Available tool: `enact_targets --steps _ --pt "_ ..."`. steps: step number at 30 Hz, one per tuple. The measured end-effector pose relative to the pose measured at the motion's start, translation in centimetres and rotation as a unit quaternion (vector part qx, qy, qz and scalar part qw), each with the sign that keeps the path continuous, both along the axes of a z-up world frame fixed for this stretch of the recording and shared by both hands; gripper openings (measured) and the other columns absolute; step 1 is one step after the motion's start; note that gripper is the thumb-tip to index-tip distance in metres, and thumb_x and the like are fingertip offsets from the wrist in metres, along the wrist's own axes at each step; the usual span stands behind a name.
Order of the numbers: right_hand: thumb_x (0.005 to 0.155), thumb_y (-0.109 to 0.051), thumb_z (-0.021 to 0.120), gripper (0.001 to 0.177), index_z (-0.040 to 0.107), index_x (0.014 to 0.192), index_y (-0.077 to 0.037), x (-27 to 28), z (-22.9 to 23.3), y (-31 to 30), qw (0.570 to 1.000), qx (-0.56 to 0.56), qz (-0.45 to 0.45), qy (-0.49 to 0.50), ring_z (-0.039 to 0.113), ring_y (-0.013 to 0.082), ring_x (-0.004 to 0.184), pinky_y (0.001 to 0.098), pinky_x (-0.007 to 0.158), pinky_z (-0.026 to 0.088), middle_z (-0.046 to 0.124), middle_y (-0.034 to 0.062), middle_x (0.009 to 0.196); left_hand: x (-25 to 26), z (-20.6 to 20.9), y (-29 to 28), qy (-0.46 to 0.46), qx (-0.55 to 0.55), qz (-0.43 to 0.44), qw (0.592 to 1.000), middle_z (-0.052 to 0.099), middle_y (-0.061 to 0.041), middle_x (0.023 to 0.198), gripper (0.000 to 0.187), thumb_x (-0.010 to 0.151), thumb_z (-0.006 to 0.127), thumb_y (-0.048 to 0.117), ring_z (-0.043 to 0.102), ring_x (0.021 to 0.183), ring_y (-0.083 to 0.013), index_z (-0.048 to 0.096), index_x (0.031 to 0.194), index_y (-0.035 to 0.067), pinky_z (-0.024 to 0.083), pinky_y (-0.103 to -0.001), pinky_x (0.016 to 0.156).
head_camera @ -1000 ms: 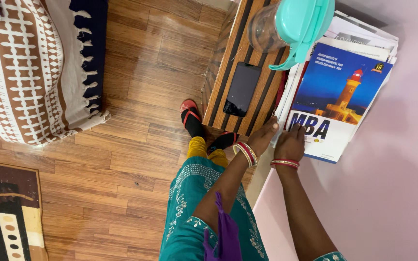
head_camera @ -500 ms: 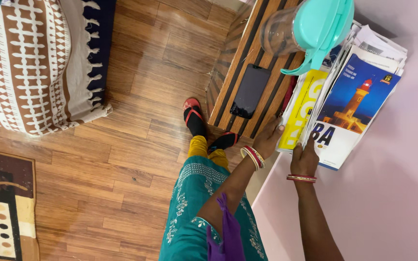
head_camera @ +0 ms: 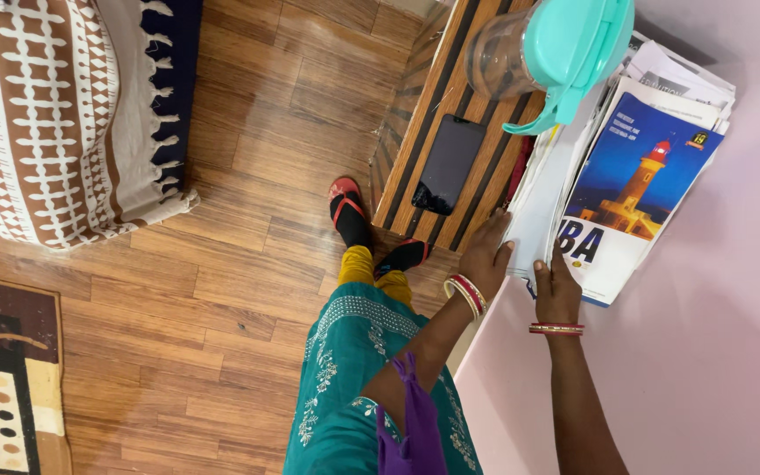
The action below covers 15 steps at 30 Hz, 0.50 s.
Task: The person organizes items on a table, smooths and arranges a large patterned bedspread, and positions pillows.
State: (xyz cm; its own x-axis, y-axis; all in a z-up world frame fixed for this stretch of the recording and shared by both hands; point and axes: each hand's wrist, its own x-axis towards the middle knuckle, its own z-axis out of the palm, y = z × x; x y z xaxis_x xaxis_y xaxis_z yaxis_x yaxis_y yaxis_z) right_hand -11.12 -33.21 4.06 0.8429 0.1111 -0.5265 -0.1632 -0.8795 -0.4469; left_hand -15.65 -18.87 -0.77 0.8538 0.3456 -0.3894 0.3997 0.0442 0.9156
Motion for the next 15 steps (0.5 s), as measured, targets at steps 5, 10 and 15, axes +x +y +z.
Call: enact_targets --steps 5,10,15 --pt "0.110 -0.035 0.050 0.053 0.048 0.156 -0.008 -0.9 -1.3 -1.8 0.999 0.037 -0.026 -0.022 0.063 0.0187 0.081 0.0320 0.075 0.052 0.071 0.0156 0.097 0.9 1.8 0.0 0.042 -0.018 0.085 0.995 0.072 -0.018 0.125 0.036 0.101 0.054 0.013 0.069 0.109 -0.0305 0.066 0.134 0.006 0.056 -0.039 0.093" --pt "0.110 -0.035 0.053 0.053 0.051 0.158 -0.012 -1.1 -2.1 -3.1 0.997 0.011 -0.069 0.038 0.064 0.0258 0.080 0.0329 0.076 0.051 0.071 0.0221 0.102 0.8 -0.6 -2.0 0.044 -0.060 0.061 0.995 0.074 -0.019 0.113 0.028 0.103 0.066 0.017 0.074 0.094 -0.0264 0.070 0.125 0.001 0.059 -0.036 0.082" --pt "0.103 -0.026 0.056 0.043 0.065 0.141 -0.008 -2.4 -2.6 -1.9 0.992 0.062 -0.004 -0.108 0.057 0.0298 0.141 0.0361 0.107 0.053 0.054 0.0168 0.156 1.0 -4.1 -2.6 0.081 -0.135 0.095 0.983 0.078 -0.016 0.102 0.031 0.099 0.066 0.018 0.074 0.085 -0.0183 0.072 0.126 0.003 0.058 -0.032 0.077"
